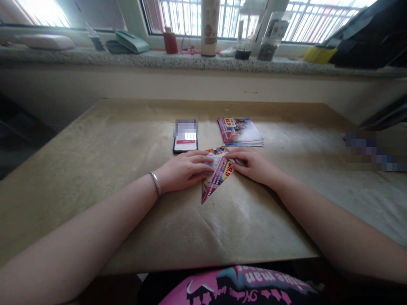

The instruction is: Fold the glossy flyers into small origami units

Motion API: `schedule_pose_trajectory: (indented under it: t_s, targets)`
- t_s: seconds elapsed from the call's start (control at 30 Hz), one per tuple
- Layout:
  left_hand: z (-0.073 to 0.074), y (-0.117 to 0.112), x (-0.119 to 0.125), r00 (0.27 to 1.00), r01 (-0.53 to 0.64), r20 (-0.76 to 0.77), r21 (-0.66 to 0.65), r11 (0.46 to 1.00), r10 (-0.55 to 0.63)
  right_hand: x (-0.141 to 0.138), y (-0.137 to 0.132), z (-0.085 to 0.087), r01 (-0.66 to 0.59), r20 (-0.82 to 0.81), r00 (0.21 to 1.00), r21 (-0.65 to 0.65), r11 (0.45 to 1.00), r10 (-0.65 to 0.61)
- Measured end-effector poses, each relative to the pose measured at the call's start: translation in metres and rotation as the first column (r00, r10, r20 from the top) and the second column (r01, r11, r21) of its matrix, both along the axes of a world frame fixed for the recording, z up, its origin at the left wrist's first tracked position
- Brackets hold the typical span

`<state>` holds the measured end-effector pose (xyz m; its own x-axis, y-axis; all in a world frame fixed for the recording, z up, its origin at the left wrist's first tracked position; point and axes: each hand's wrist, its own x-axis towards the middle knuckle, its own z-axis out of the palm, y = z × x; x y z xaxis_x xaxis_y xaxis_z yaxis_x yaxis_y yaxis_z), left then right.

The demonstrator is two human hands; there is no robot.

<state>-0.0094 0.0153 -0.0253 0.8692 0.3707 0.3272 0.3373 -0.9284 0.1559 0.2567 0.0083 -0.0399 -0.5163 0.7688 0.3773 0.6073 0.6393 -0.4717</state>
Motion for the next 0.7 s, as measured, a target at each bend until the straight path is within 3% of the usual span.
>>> schedule_pose_trajectory:
  t_s: [0.13,0.3,0.4,0.5,0.7]
  targets:
    - [-0.001,0.0,0.0,0.999,-0.018,-0.046,-0.009,1.0,0.017,-0.002,0.0,-0.002,0.018,-0.111,0.993,-0.112,0.994,-0.03]
    - [0.002,-0.003,0.003,0.995,-0.055,-0.085,0.02,0.998,0.057,0.003,-0.004,0.005,0.075,-0.172,0.974,-0.374,0.925,-0.149]
    - [0.003,-0.005,0.003,0.993,-0.067,-0.096,0.05,0.996,0.072,0.007,-0.009,0.016,0.092,-0.143,0.979,-0.327,0.941,-0.146]
    - [0.002,-0.006,0.004,0.989,-0.085,-0.112,0.083,0.993,0.094,0.01,-0.013,0.023,0.038,-0.152,0.983,-0.39,0.92,-0.105]
    - [-0.001,-0.012,0.01,0.96,-0.197,-0.165,0.173,0.965,0.225,0.014,-0.015,0.024,-0.007,-0.076,0.997,-0.387,0.922,-0.024]
